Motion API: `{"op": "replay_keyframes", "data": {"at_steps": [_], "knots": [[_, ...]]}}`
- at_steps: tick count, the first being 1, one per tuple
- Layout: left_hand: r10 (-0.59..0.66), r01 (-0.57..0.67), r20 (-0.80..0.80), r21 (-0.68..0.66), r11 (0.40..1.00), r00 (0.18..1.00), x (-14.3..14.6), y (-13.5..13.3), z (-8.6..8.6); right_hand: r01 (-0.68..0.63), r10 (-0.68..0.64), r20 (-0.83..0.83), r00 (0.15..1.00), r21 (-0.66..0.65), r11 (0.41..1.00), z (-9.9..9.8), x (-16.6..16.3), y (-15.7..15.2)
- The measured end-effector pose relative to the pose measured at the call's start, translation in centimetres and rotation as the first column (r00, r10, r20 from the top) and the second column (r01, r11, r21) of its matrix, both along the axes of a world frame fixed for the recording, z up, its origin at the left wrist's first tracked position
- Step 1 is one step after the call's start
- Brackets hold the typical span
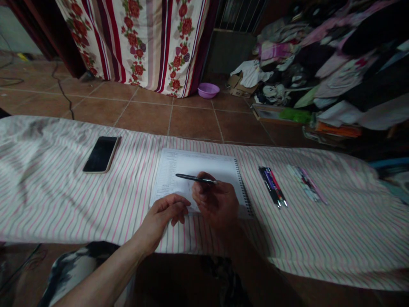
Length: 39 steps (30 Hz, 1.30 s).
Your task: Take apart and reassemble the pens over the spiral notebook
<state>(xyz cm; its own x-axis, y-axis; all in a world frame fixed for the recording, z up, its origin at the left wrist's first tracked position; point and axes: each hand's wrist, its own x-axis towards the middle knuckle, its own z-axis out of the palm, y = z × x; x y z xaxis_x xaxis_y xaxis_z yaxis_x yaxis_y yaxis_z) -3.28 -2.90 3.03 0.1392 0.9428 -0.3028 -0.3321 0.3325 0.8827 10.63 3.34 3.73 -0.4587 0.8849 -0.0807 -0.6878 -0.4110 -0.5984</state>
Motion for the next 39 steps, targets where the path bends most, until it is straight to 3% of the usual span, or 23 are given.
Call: {"op": "replay_keyframes", "data": {"at_steps": [5,9,18,29,39], "knots": [[0.003,-0.002,0.012,-0.018,1.0,1.0,0.1,0.0,0.2,0.058,-0.128,0.224,0.966,0.296,0.953,-0.9,-0.3,-0.4],[0.027,-0.025,0.041,-0.051,0.998,0.999,0.0,-0.1,0.3,0.001,-0.236,0.445,0.864,0.467,0.884,-1.6,-0.3,-0.3],[0.119,-0.109,0.138,-0.076,0.991,0.983,-0.7,-0.1,0.3,-0.108,-0.287,0.598,0.748,0.536,0.837,-2.3,-0.2,-0.2],[0.243,-0.243,-0.006,-0.058,0.968,0.97,-1.4,-0.2,0.1,-0.109,-0.471,0.644,0.603,0.651,0.752,-3.2,-1.1,-0.4],[0.199,-0.199,-0.173,0.017,0.98,0.965,-1.4,-0.1,0.4,-0.09,-0.527,0.621,0.581,0.692,0.716,-3.6,-1.3,-0.4]]}}
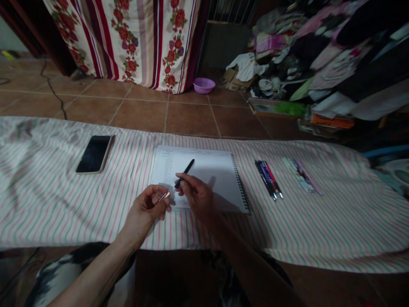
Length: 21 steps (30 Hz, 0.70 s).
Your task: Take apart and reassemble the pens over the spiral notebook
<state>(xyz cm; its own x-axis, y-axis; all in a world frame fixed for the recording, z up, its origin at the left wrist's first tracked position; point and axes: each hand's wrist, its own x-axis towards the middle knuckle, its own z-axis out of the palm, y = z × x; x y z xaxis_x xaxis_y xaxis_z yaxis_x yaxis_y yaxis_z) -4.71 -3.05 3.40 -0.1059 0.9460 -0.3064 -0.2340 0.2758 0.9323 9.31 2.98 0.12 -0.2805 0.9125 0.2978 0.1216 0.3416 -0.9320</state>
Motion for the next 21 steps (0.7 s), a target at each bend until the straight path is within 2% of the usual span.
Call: {"op": "replay_keyframes", "data": {"at_steps": [6,16,21], "knots": [[0.05,-0.048,0.076,-0.028,0.998,0.996,0.15,0.13,0.16,0.014,-0.014,-0.004,1.0,-0.004,1.0,0.35,-0.06,-0.03],[0.099,-0.094,0.196,-0.038,0.995,0.976,-0.08,0.21,-0.56,0.03,-0.031,-0.017,0.999,-0.042,0.999,0.58,0.16,-0.12],[0.103,-0.104,0.165,-0.004,0.995,0.981,-0.15,0.24,-0.56,0.055,-0.056,-0.031,0.998,-0.029,0.998,0.91,0.17,-0.13]]}}
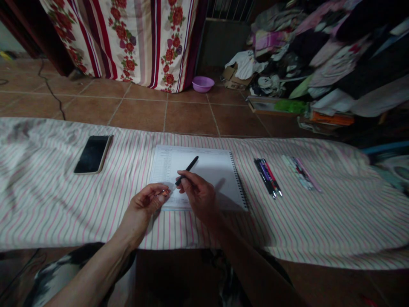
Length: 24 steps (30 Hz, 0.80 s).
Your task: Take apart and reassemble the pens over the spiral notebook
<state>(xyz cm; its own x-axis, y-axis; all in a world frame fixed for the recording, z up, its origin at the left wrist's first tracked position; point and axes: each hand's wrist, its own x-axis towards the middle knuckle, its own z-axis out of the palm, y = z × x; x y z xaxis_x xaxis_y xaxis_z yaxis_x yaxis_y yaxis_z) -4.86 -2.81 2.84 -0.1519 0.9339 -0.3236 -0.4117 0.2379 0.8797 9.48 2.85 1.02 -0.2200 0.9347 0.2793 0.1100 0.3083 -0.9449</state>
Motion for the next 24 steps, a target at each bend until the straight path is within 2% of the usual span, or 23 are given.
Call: {"op": "replay_keyframes", "data": {"at_steps": [7,10,12,16,18,20,24], "knots": [[0.003,-0.003,-0.074,0.007,1.0,0.997,0.0,0.1,0.1,0.009,-0.01,-0.024,1.0,-0.015,1.0,0.0,0.1,0.0],[0.016,-0.024,-0.195,-0.041,0.999,0.981,-0.4,0.5,0.0,0.023,-0.023,-0.011,1.0,-0.009,1.0,0.1,0.1,0.0],[0.025,-0.04,-0.363,-0.035,0.999,0.931,-0.9,0.7,-0.2,0.028,-0.028,-0.004,1.0,-0.008,1.0,0.1,0.1,0.0],[0.076,0.013,-0.704,0.12,0.993,0.706,-1.8,1.4,-0.7,0.024,-0.024,-0.005,1.0,-0.027,0.999,0.0,0.0,0.1],[0.068,0.086,-0.777,0.156,0.984,0.626,-2.0,1.7,-0.6,0.021,-0.021,-0.009,1.0,-0.024,1.0,-0.1,0.0,0.1],[0.057,0.122,-0.811,0.157,0.98,0.582,-2.1,1.9,-0.4,0.018,-0.019,-0.006,1.0,-0.016,1.0,-0.2,0.0,0.1],[0.089,0.071,-0.819,0.156,0.985,0.567,-2.1,1.9,0.1,0.022,-0.022,0.004,1.0,-0.014,1.0,-0.3,0.2,0.1]]}}
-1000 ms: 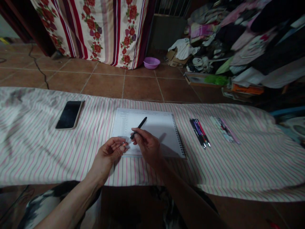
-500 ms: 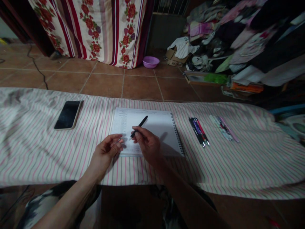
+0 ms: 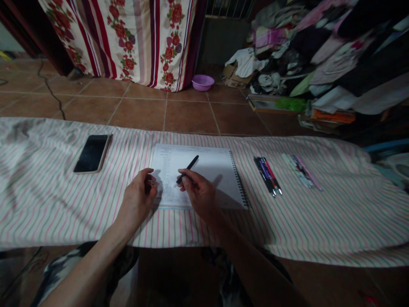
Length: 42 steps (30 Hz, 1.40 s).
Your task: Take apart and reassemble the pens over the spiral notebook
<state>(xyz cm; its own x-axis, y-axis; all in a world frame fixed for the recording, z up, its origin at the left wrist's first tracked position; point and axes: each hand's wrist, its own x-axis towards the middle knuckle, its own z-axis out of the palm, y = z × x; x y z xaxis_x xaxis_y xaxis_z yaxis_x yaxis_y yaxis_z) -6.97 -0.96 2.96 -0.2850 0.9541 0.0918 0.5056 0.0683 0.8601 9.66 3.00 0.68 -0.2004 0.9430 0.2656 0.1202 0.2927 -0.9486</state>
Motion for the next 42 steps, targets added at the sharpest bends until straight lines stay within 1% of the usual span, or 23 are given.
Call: {"op": "replay_keyframes", "data": {"at_steps": [3,9,12,15,18,21,23,25,27,29,31,33,36,39,42], "knots": [[-0.006,0.006,-0.045,0.006,1.0,0.999,0.1,-0.2,0.1,0.001,-0.001,0.007,1.0,0.0,1.0,0.0,0.1,0.0],[-0.096,0.091,-0.219,-0.035,0.995,0.971,-0.1,-0.4,0.0,0.003,-0.004,0.022,1.0,0.022,1.0,-0.1,0.0,0.1],[-0.122,0.142,-0.313,0.042,0.989,0.942,-0.3,-0.3,0.0,0.009,-0.01,0.033,0.999,0.023,1.0,-0.2,0.0,0.1],[-0.113,0.169,-0.353,0.133,0.977,0.929,-0.5,-0.3,0.0,0.008,-0.009,0.047,0.999,0.018,1.0,-0.3,-0.1,0.1],[-0.1,0.136,-0.294,0.105,0.985,0.951,-0.6,-0.3,-0.3,0.007,-0.009,0.058,0.998,0.029,1.0,-0.3,-0.1,0.1],[-0.055,0.057,-0.119,0.011,0.998,0.991,-0.6,-0.2,-0.6,0.003,-0.005,0.065,0.998,0.029,1.0,-0.3,0.0,0.1],[-0.028,0.027,-0.032,-0.026,0.999,0.999,-0.6,-0.2,-0.7,0.003,-0.005,0.065,0.998,0.022,1.0,-0.2,-0.1,0.1],[-0.024,0.023,-0.025,-0.026,0.999,0.999,-0.6,-0.1,-0.6,0.007,-0.008,0.068,0.998,0.015,1.0,-0.2,-0.1,0.1],[-0.03,0.03,-0.054,-0.002,1.0,0.998,-0.5,-0.1,-0.6,0.008,-0.009,0.08,0.997,0.011,1.0,-0.2,-0.1,0.2],[-0.05,0.053,-0.069,0.034,0.998,0.996,-0.5,-0.1,-0.7,0.0,-0.001,0.09,0.996,0.016,1.0,-0.4,-0.1,0.3],[-0.073,0.076,-0.05,0.055,0.996,0.996,-0.5,-0.1,-0.9,-0.005,0.002,0.094,0.996,0.029,1.0,-0.5,-0.1,0.4],[-0.079,0.078,0.014,0.047,0.996,0.997,-0.5,-0.1,-1.1,-0.001,-0.004,0.106,0.994,0.044,0.999,-0.7,-0.1,0.5],[-0.039,0.039,0.122,0.008,0.999,0.992,-0.5,0.0,-1.3,0.0,-0.009,0.167,0.986,0.052,0.999,-0.8,-0.1,0.5],[-0.016,0.018,0.152,-0.009,1.0,0.988,-0.3,0.0,-1.2,-0.004,-0.002,0.2,0.98,0.03,1.0,-0.8,-0.1,0.6],[-0.029,0.034,0.154,-0.033,0.999,0.988,-0.1,-0.1,-1.0,0.005,-0.001,0.158,0.987,-0.029,1.0,-0.7,-0.2,0.6]]}}
